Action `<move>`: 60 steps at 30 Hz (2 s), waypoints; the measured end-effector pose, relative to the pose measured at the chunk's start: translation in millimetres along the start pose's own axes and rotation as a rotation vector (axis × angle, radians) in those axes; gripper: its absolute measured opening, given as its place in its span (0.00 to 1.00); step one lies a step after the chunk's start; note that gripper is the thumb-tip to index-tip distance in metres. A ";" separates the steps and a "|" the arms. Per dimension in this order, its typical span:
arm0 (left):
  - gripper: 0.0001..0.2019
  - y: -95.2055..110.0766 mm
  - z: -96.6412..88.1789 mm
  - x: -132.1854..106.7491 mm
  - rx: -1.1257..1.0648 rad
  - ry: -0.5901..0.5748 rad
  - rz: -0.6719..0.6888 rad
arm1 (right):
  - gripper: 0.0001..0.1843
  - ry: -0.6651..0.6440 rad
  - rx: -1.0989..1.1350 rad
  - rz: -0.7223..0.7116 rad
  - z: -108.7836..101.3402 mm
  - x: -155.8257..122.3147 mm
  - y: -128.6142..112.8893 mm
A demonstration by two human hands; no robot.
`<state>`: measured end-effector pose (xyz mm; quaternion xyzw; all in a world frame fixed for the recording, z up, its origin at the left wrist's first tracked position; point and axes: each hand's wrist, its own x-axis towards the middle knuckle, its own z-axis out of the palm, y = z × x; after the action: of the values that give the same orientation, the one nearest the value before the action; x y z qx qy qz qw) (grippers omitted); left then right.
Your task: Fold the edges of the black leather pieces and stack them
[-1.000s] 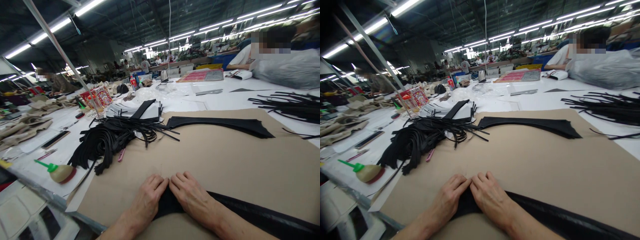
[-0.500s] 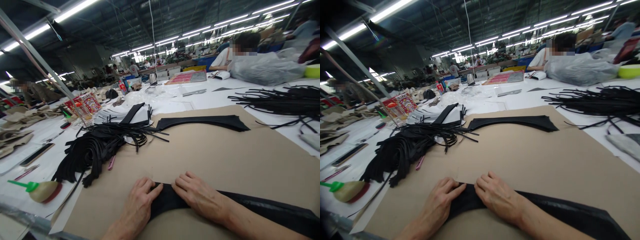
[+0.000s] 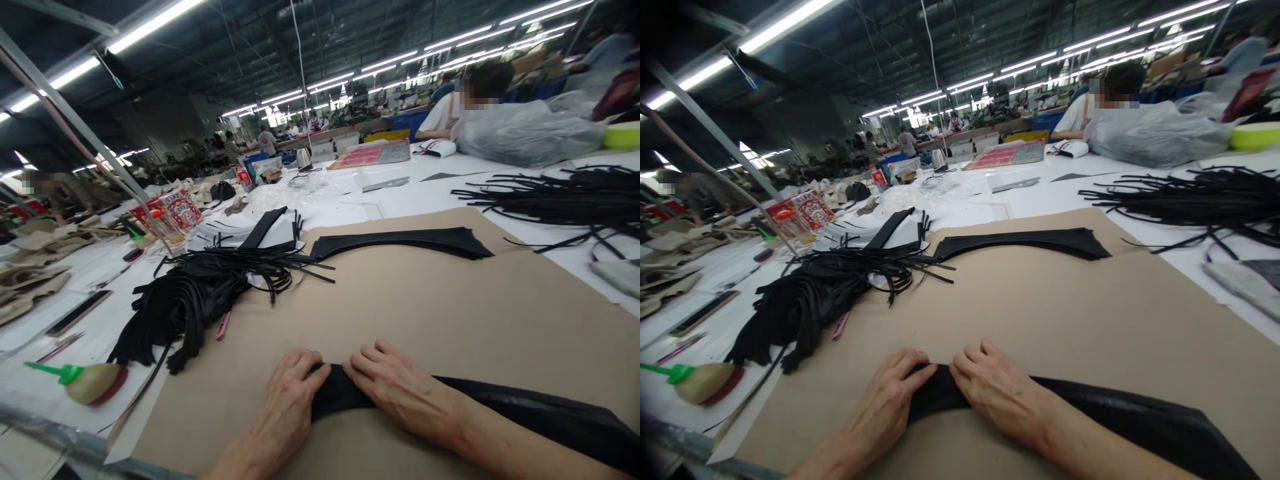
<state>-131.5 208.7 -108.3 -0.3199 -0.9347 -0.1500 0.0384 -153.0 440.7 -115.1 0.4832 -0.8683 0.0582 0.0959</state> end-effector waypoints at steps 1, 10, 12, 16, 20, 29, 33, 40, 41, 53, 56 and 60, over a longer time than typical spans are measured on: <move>0.22 3.9 2.9 2.7 -0.025 -0.006 0.008 | 0.09 0.004 -0.004 0.005 -0.4 0.2 -0.4; 0.26 12.6 29.9 3.4 0.010 0.085 0.040 | 0.04 0.010 -0.026 0.013 -4.1 -8.9 4.4; 0.25 14.3 27.1 4.4 0.027 0.063 0.046 | 0.04 0.011 -0.009 0.020 -4.7 -15.6 9.6; 0.23 19.4 20.4 9.3 0.068 0.004 0.048 | 0.04 0.026 0.004 0.016 -4.8 -32.1 17.1; 0.25 21.4 19.0 11.0 0.119 -0.006 0.069 | 0.06 0.051 -0.015 0.015 -4.1 -46.3 19.1; 0.31 20.9 15.6 13.9 0.204 -0.089 0.064 | 0.09 0.040 -0.024 0.023 -10.2 -55.2 21.3; 0.26 29.5 12.3 20.5 0.170 -0.081 0.032 | 0.11 0.039 -0.018 0.031 -16.5 -57.7 18.2; 0.26 56.6 35.9 36.0 0.004 0.002 0.099 | 0.06 0.049 -0.020 0.077 -11.1 -61.4 16.1; 0.27 58.1 40.5 36.3 -0.002 0.027 0.108 | 0.04 0.046 -0.020 0.078 -11.2 -61.3 16.6; 0.25 59.6 43.3 38.2 0.062 -0.017 0.110 | 0.04 0.077 0.013 0.020 -19.7 -95.7 40.5; 0.27 58.2 46.2 37.3 0.118 -0.031 0.132 | 0.04 0.065 0.007 0.006 -22.1 -105.9 43.4; 0.30 59.2 46.4 39.3 0.224 -0.050 0.171 | 0.06 0.049 0.029 0.007 -23.9 -114.3 46.7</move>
<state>-125.4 290.2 -130.7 -0.3959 -0.9155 -0.0329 0.0632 -131.2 564.6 -117.7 0.4800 -0.8664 0.0828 0.1099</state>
